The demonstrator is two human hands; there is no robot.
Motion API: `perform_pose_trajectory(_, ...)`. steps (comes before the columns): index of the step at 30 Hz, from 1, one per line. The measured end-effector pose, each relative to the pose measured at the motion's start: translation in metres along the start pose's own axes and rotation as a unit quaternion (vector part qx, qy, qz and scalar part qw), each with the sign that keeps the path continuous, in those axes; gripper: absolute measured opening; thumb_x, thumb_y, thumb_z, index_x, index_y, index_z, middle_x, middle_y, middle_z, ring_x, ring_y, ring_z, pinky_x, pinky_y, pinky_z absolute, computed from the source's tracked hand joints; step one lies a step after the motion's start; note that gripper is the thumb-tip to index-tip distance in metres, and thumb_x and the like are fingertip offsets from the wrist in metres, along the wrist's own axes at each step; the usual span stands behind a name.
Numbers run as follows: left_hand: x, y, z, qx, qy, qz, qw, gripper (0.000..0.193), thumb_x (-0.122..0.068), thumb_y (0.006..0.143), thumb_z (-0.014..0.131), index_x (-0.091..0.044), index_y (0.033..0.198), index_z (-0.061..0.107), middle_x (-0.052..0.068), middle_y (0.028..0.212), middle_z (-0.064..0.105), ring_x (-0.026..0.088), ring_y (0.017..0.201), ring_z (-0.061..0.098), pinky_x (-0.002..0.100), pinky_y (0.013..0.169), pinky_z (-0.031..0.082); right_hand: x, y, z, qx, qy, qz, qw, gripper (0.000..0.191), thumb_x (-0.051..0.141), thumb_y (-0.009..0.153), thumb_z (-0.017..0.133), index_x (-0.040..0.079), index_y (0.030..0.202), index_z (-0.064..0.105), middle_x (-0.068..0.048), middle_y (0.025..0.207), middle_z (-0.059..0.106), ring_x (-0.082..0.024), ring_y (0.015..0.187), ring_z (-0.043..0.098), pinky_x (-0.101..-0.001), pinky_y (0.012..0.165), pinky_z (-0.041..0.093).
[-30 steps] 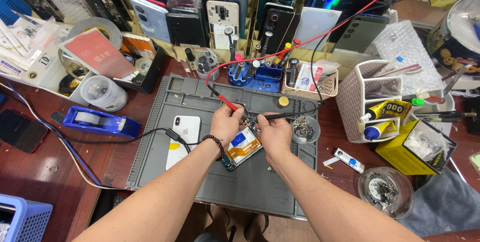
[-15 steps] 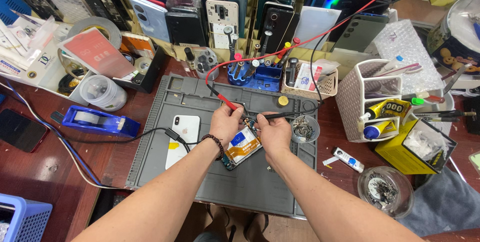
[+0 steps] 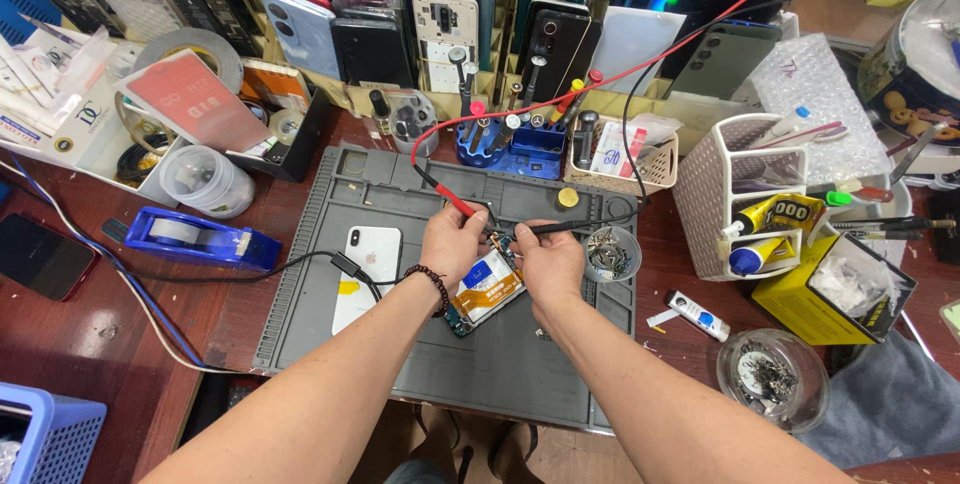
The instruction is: The person uses multimeter probes to test points on a disassembled smartphone motherboard, then connects a charging cable to the board. They repeatedly attach and detach the display assembly to the motherboard, handling the phone and its internal components throughout.
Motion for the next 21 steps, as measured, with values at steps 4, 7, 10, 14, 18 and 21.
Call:
perform_pose_trajectory(4,-0.003,-0.002,0.002,-0.009,0.019,0.006,1.0,0.017,-0.017,0.1,0.063,-0.005,0.109,0.069,0.003,0.094,0.07,0.011,0.077,0.065,0.029,0.068,0.061,0.001,0.002,-0.002,0.0,0.005,-0.003,1.0,0.013,0.01,0.095,0.069,0.005,0.107,0.069,-0.004,0.094,0.075,-0.012,0.081,0.07,-0.0277,0.068,0.056)
perform_pose_trajectory(7,-0.007,-0.002,0.004,-0.007,0.018,0.002,1.0,0.017,-0.017,0.099,0.062,-0.005,0.11,0.069,0.002,0.095,0.071,0.011,0.077,0.066,0.029,0.068,0.062,0.003,0.003,-0.002,-0.002,0.003,0.005,1.0,0.013,0.01,0.096,0.068,0.005,0.107,0.069,-0.004,0.095,0.075,-0.012,0.082,0.07,-0.0279,0.068,0.055)
perform_pose_trajectory(10,-0.013,0.003,0.005,-0.013,0.023,0.005,1.0,0.017,-0.017,0.099,0.063,-0.004,0.109,0.07,0.003,0.094,0.07,0.011,0.077,0.066,0.029,0.069,0.062,0.007,0.01,0.001,0.001,0.002,0.003,1.0,0.013,0.01,0.095,0.069,0.005,0.107,0.069,-0.004,0.095,0.075,-0.012,0.081,0.07,-0.0278,0.068,0.055)
perform_pose_trajectory(14,-0.014,0.0,0.01,-0.013,0.027,0.006,1.0,0.018,-0.016,0.099,0.063,-0.004,0.109,0.07,0.003,0.095,0.071,0.011,0.077,0.066,0.029,0.068,0.062,0.006,0.011,-0.005,0.001,0.001,0.004,1.0,0.013,0.01,0.095,0.069,0.005,0.107,0.069,-0.004,0.095,0.075,-0.012,0.082,0.07,-0.0276,0.067,0.055)
perform_pose_trajectory(18,-0.014,-0.001,0.017,-0.012,0.031,0.002,0.999,0.017,-0.017,0.099,0.063,-0.005,0.109,0.07,0.003,0.095,0.071,0.011,0.078,0.067,0.029,0.069,0.062,0.006,0.015,-0.011,-0.001,0.002,0.008,1.0,0.013,0.01,0.095,0.069,0.006,0.107,0.068,-0.004,0.094,0.074,-0.012,0.081,0.07,-0.0277,0.066,0.054)
perform_pose_trajectory(21,-0.008,-0.001,0.025,-0.013,0.026,0.008,1.0,0.017,-0.016,0.099,0.063,-0.005,0.109,0.07,0.003,0.095,0.07,0.011,0.078,0.066,0.029,0.068,0.062,0.005,0.016,-0.019,-0.001,0.0,0.006,1.0,0.012,0.01,0.095,0.069,0.006,0.106,0.069,-0.004,0.093,0.075,-0.012,0.08,0.071,-0.027,0.066,0.055)
Point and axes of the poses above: each hand's wrist, its own y-axis towards the middle knuckle, its own z-axis out of the palm, x = y × z, the point moved 1 cm from there along y, towards the middle knuckle
